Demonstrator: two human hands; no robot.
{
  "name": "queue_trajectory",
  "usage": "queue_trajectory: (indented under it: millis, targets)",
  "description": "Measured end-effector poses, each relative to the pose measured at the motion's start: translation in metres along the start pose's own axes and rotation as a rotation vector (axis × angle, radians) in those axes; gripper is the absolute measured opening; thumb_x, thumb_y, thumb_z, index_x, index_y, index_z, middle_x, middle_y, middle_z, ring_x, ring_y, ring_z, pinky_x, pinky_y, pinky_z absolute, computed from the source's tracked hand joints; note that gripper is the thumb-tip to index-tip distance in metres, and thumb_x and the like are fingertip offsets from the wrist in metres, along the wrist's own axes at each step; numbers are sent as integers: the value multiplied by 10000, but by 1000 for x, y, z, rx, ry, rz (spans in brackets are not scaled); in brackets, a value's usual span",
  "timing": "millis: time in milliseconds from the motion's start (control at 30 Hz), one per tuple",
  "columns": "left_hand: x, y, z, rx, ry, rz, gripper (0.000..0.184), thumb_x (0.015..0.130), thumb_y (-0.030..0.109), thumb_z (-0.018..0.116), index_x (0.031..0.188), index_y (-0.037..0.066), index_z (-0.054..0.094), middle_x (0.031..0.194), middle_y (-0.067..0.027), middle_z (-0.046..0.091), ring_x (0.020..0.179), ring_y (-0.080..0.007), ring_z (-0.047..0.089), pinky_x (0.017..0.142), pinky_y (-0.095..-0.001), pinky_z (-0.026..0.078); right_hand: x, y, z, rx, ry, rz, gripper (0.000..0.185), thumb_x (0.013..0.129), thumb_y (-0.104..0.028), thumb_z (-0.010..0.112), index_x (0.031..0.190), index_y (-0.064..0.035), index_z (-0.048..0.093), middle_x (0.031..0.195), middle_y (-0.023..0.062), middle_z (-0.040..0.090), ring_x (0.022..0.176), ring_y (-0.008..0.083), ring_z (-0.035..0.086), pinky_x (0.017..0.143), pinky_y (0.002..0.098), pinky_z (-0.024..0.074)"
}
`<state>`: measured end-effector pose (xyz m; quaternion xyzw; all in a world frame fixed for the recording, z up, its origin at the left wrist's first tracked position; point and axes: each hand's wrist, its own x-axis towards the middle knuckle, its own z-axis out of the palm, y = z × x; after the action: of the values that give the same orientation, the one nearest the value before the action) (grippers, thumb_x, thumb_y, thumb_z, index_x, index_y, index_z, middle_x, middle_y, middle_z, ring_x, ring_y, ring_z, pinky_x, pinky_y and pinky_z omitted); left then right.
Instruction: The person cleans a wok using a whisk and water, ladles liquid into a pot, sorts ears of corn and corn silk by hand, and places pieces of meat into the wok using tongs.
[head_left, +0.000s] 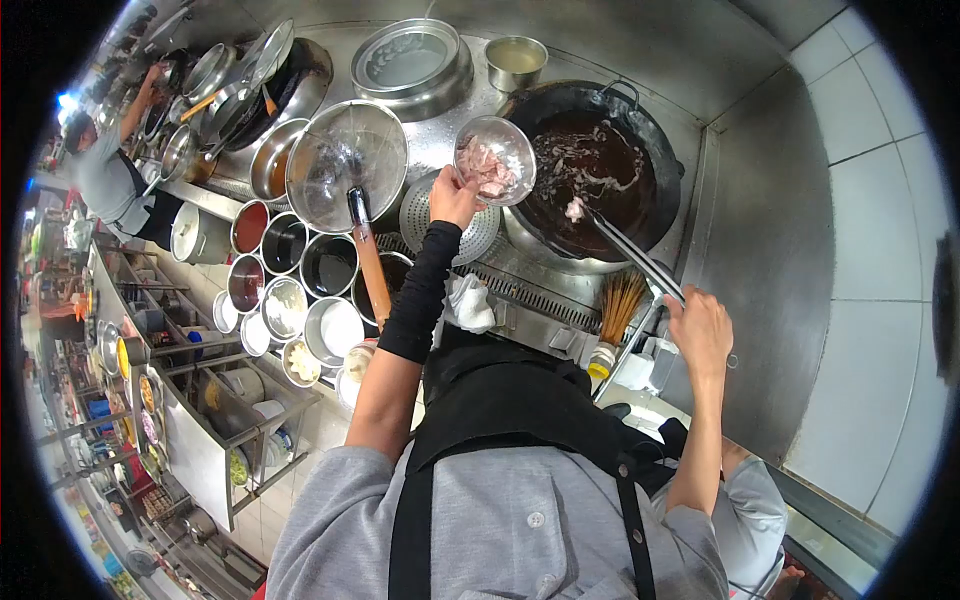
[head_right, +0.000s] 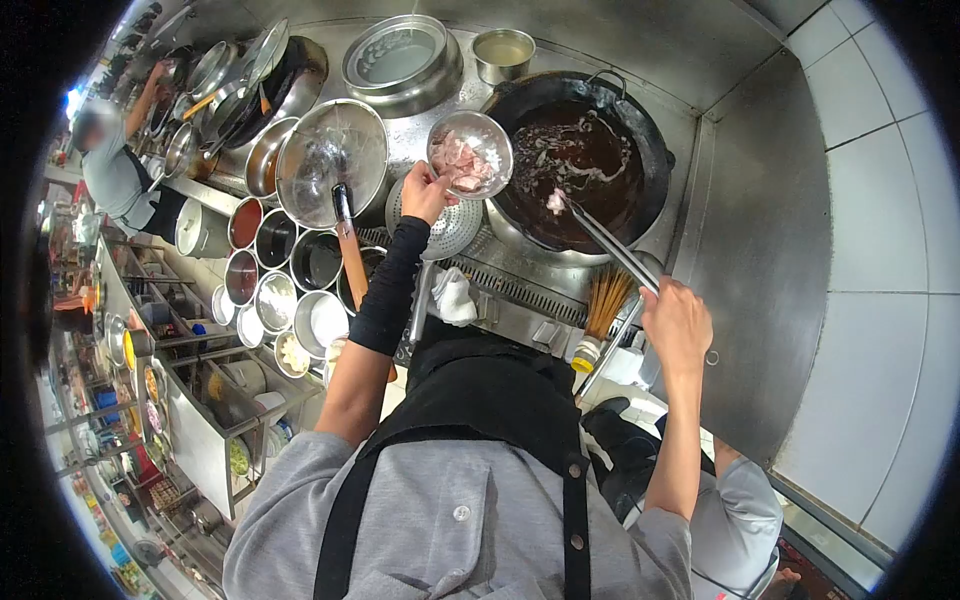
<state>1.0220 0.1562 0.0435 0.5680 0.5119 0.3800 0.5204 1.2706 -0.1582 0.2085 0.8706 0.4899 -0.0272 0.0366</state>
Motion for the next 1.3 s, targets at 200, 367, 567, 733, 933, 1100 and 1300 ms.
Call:
queue_trajectory:
  millis: [200, 367, 567, 733, 933, 1100, 1300]
  targets:
    - [-10, 14, -12, 151, -24, 75, 281, 892, 114, 698, 808, -24, 468, 671, -146, 605, 601, -244, 708, 522, -376, 567, 4, -6, -7, -77, 109, -5, 258, 932, -251, 681, 908, 5, 658, 907, 194, 716, 785, 397, 719, 691, 464, 577]
    - [-19, 40, -21, 205, -126, 168, 262, 873, 90, 681, 811, -11, 447, 638, -137, 594, 587, -223, 702, 528, -376, 553, 4, -47, -50, 53, 204, -195, 260, 931, -271, 687, 935, -18, 631, 878, 143, 681, 773, 344, 724, 663, 434, 581]
    - [0, 38, -17, -14, -199, 53, 210, 835, 14, 638, 815, 14, 429, 710, -108, 573, 609, -201, 674, 534, -363, 592, 19, -62, -47, -34, 270, -306, 236, 930, -264, 687, 956, -37, 629, 841, 91, 640, 752, 279, 709, 628, 384, 575]
    - [13, 19, -9, -265, -161, -130, 275, 874, 46, 688, 822, 37, 418, 773, -109, 595, 623, -213, 659, 544, -385, 622, -2, -49, -58, 53, 228, -223, 239, 943, -236, 676, 914, -1, 644, 832, 143, 679, 718, 340, 710, 626, 409, 557]
    - [14, 0, -14, -192, -74, -98, 334, 876, 65, 725, 794, 45, 402, 722, -97, 585, 574, -202, 666, 515, -360, 612, 2, -28, -25, 8, 55, -121, 259, 928, -249, 692, 957, 8, 675, 903, 196, 712, 777, 386, 717, 683, 461, 569]
    - [8, 4, -24, -135, -99, -26, 354, 886, 70, 726, 773, 31, 392, 718, -79, 560, 587, -204, 686, 499, -351, 609, 14, -21, 16, -41, 27, -80, 274, 925, -260, 693, 979, 8, 676, 890, 230, 700, 824, 400, 726, 716, 455, 583]
    - [-13, 35, -28, 132, -90, 137, 231, 845, 30, 656, 799, -1, 432, 662, -97, 551, 583, -209, 694, 520, -344, 549, 3, -47, -34, 108, 158, -117, 315, 940, -290, 680, 1008, 17, 659, 935, 197, 699, 812, 396, 720, 705, 458, 569]
